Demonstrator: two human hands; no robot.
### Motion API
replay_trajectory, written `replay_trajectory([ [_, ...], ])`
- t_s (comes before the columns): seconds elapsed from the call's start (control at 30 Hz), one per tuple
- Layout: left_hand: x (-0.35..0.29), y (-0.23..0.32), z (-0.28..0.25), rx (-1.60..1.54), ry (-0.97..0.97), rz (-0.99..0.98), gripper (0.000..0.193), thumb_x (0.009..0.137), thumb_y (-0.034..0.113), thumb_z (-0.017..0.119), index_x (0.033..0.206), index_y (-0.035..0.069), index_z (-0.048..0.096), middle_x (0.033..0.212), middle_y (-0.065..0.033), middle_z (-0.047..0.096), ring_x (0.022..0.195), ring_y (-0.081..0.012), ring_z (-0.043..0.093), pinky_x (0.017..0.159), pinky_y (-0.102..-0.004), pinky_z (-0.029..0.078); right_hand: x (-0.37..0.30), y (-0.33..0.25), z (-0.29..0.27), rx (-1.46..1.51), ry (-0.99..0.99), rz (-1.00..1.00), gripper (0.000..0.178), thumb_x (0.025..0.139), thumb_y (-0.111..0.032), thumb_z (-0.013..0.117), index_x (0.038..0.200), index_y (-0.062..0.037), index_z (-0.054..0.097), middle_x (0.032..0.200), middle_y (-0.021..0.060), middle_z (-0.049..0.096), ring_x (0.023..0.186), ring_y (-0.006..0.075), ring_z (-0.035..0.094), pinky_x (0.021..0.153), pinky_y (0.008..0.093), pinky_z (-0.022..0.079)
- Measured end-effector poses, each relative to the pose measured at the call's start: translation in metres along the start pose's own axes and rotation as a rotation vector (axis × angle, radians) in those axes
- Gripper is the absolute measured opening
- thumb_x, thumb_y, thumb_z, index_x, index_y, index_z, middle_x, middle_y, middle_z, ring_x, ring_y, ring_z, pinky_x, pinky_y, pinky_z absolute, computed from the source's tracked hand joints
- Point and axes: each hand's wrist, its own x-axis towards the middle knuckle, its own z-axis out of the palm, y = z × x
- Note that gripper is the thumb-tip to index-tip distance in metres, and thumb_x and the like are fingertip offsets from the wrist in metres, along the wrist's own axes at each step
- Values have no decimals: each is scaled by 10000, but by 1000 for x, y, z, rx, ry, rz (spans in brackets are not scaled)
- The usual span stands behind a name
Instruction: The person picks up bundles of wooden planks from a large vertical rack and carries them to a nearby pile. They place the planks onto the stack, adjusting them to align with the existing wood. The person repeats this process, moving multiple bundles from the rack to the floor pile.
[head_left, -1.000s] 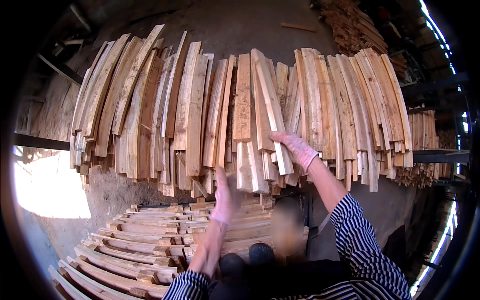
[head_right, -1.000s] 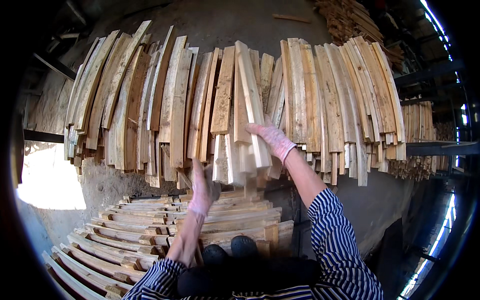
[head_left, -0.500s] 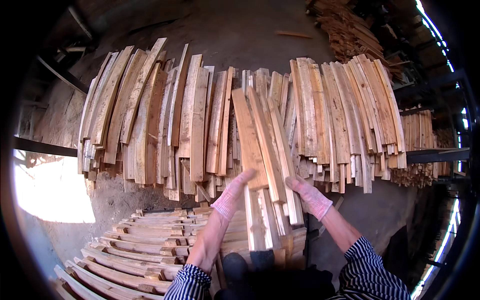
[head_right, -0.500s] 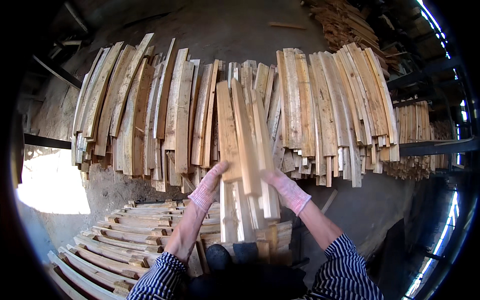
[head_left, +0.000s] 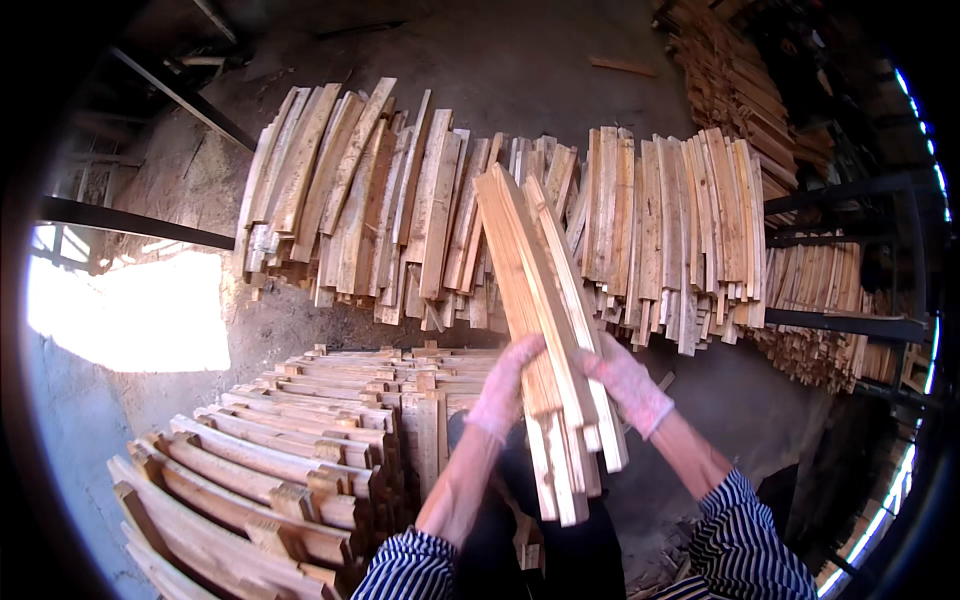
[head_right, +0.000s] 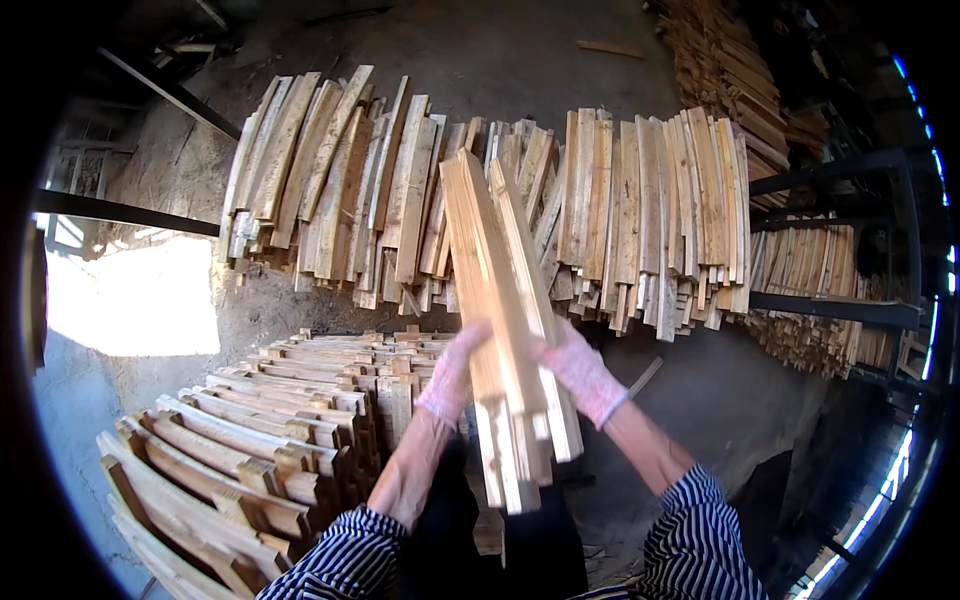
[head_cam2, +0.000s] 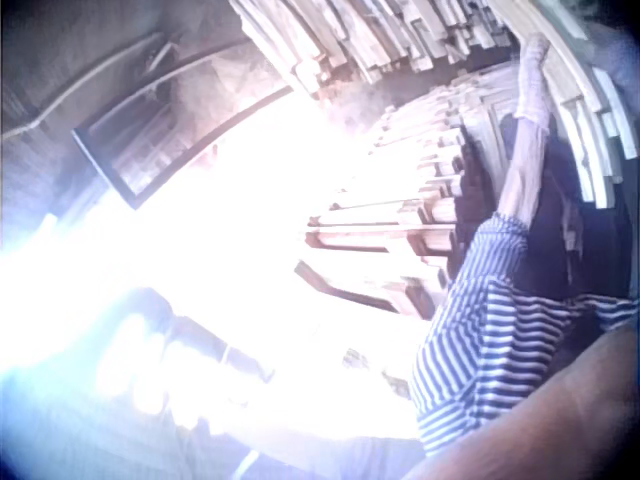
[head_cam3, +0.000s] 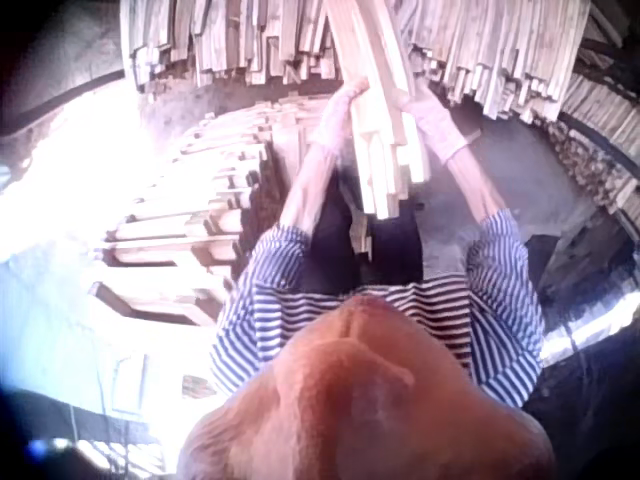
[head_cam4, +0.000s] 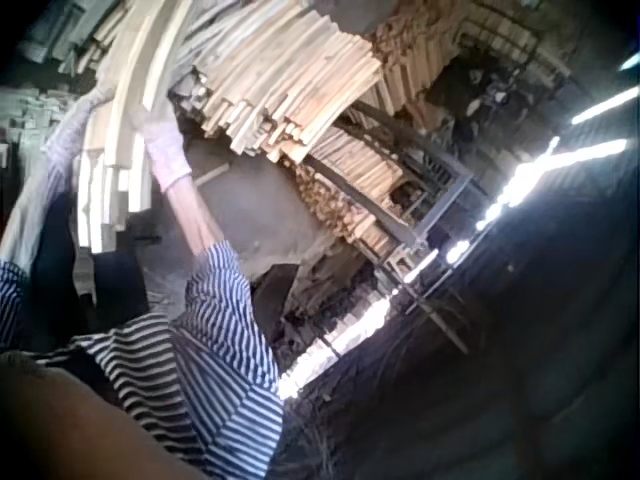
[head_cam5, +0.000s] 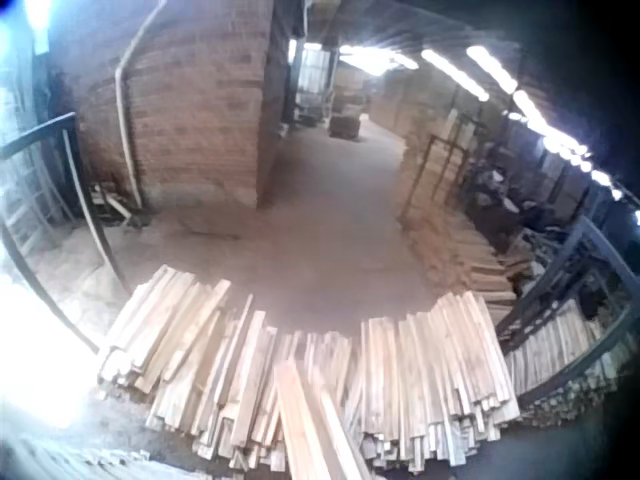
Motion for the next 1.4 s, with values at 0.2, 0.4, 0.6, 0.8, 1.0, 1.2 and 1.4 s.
replay_trajectory([
  [0.2, -164, -46, 38, -34, -118, 94, 1095, 768, 254, 951, 1583, 60, 245, 1388, -105, 582, 1290, -218, 559, 1117, -395, 477, -82, -46, 4, 482, -339, 269, 941, 825, -628, 800, 1496, -41, 500, 1441, 108, 599, 1303, 215, 578, 1130, 409, 468],
  [0.4, -298, 77, 45, -120, -199, 375, 1197, 684, 455, 956, 1605, 93, 282, 1449, -95, 557, 1340, -240, 541, 1106, -424, 478, -169, -127, 93, 364, -532, -90, 908, 801, -370, 909, 1523, -55, 456, 1361, 72, 642, 1208, 205, 632, 1023, 384, 540],
  [0.6, -444, 181, 48, 105, 241, 947, 1289, 661, 273, 1005, 1630, 55, 183, 1525, -157, 470, 1412, -269, 473, 1175, -431, 422, -263, -232, 228, 66, -608, -374, 856, 839, -253, 882, 1521, -49, 407, 1371, 117, 631, 1207, 234, 647, 1018, 386, 549],
  [0.8, -626, 215, 26, 356, 526, 1176, 1354, 588, 310, 1033, 1634, 68, 208, 1553, -172, 448, 1437, -285, 450, 1194, -447, 401, -328, -244, 349, -179, -578, -842, 1084, 819, -386, 893, 1592, 3, 241, 1416, 181, 585, 1246, 277, 633, 1035, 408, 550],
  [1.0, -781, 174, -31, 325, 766, 1118, 1136, 557, 194, 1029, 1512, 50, 430, 1390, -113, 620, 1291, -236, 592, 1084, -419, 510, -448, -252, 490, 53, -960, -1029, 1203, 761, -338, 938, 1632, 5, 182, 1544, 182, 472, 1421, 310, 471, 1148, 448, 462],
  [1.2, -814, 38, -162, 794, 995, 1059, 627, 733, 209, 945, 1276, 40, 684, 1290, -68, 717, 1148, -201, 686, 972, -394, 563, -424, -115, 560, -186, -1330, -825, 1315, 688, -320, 976, 1662, -62, 130, 1660, 173, 331, 1511, 302, 354, 1222, 445, 359],
  [1.4, -807, 33, -208, -163, 671, 1297, 620, 745, 107, 885, 1307, 18, 641, 1247, -110, 713, 1166, -252, 671, 996, -404, 557, -434, -109, 597, -324, -1247, -898, 1339, 707, -603, 897, 1654, -29, 144, 1627, 230, 374, 1499, 306, 387, 1191, 423, 387],
])
